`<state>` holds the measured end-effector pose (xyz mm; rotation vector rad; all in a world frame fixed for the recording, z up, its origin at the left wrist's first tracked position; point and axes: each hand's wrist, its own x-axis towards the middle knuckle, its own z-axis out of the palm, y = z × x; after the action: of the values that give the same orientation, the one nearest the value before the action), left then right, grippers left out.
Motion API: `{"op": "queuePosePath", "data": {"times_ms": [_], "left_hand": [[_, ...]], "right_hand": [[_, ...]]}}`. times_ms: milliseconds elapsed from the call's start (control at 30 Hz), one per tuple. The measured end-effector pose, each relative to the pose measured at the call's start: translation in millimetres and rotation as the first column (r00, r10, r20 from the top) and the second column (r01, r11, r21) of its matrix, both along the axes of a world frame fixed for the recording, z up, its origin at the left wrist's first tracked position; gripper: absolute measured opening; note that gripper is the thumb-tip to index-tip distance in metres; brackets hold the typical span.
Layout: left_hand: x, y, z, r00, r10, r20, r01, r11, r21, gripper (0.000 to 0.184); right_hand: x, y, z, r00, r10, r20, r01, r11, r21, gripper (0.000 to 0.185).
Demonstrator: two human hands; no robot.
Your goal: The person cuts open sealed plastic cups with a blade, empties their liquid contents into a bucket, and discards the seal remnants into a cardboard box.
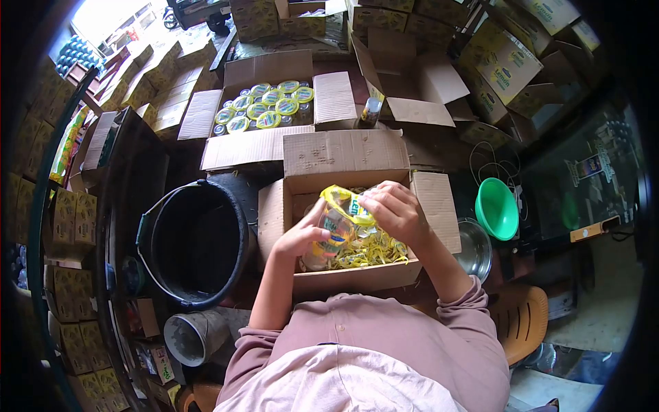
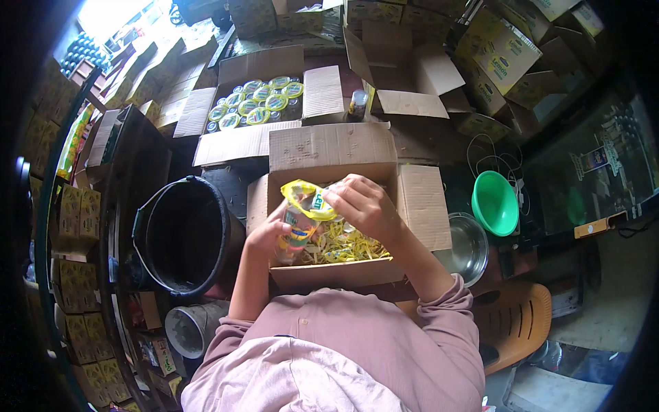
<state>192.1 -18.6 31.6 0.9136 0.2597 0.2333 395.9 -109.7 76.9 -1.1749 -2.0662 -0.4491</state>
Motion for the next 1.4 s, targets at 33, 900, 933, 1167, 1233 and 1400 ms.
{"op": "queuePosePath", "data": {"times_ms": [33, 900, 933, 1167, 1233, 1400], "left_hand": [[5.3, -1.5, 8.9, 0.994, 0.109, 0.020, -0.111, 0.986, 0.124, 0.073], [15.1, -41.1, 28.3, 0.943, 0.321, 0.084, -0.260, 0.556, 0.789, 0.059], [14.1, -40.1, 27.5, 0.956, 0.283, 0.082, -0.238, 0.579, 0.780, 0.059], [12.0, -34.9, 21.6, 0.989, -0.125, 0.080, 0.076, 0.890, 0.450, 0.050], [13.8, -34.0, 19.2, 0.950, -0.275, 0.147, 0.228, 0.933, 0.277, 0.046], [19.1, -35.7, 9.1, 0.786, -0.495, 0.371, 0.470, 0.868, 0.162, 0.034]], "right_hand": [[2.3, 0.2, 0.9, 1.000, -0.017, 0.010, 0.017, 1.000, 0.012, 0.024], [0.4, -20.3, 4.3, 1.000, 0.013, 0.023, -0.015, 0.998, 0.054, 0.045], [0.0, -21.3, 3.3, 1.000, -0.001, 0.020, 0.000, 0.998, 0.056, 0.046], [0.1, -22.8, -0.6, 1.000, 0.019, 0.005, -0.019, 0.998, 0.052, 0.047], [-1.5, -23.5, 0.0, 0.999, 0.030, -0.021, -0.029, 0.997, 0.068, 0.046], [-3.6, -25.1, 2.3, 0.997, 0.062, -0.050, -0.056, 0.992, 0.109, 0.045]]}}
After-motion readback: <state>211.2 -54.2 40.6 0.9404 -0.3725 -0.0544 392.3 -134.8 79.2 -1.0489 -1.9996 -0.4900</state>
